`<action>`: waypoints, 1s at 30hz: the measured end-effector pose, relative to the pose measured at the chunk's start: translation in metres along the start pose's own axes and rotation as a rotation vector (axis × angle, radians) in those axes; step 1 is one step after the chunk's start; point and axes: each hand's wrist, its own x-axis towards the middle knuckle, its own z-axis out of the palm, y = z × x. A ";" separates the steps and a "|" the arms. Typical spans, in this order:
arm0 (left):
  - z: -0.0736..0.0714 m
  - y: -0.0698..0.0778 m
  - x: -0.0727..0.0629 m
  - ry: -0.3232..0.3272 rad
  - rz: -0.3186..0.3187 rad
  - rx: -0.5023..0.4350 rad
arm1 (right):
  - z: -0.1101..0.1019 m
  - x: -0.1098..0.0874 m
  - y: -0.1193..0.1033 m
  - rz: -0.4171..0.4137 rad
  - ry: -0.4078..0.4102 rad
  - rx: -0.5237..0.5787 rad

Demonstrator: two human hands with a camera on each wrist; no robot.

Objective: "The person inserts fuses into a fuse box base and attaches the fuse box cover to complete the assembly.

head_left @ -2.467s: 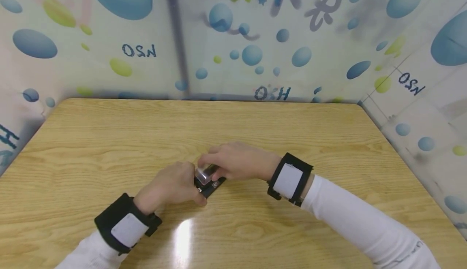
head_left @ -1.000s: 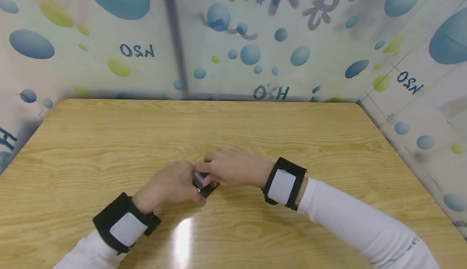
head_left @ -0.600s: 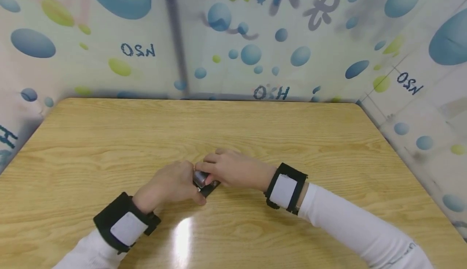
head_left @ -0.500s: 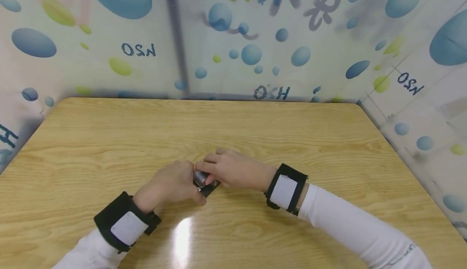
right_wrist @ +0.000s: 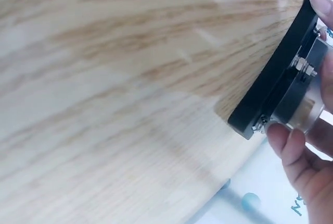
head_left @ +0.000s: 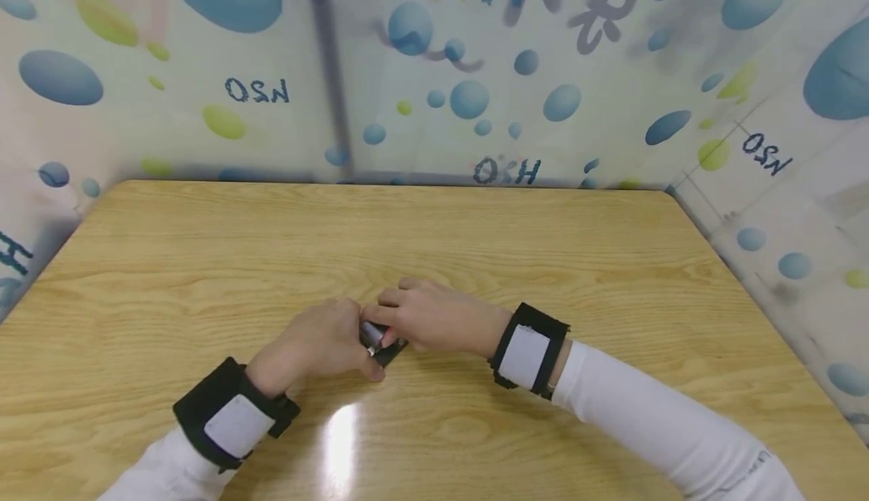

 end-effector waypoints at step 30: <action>0.000 0.000 -0.002 0.005 0.007 0.030 | -0.013 0.007 0.002 0.067 -0.111 0.178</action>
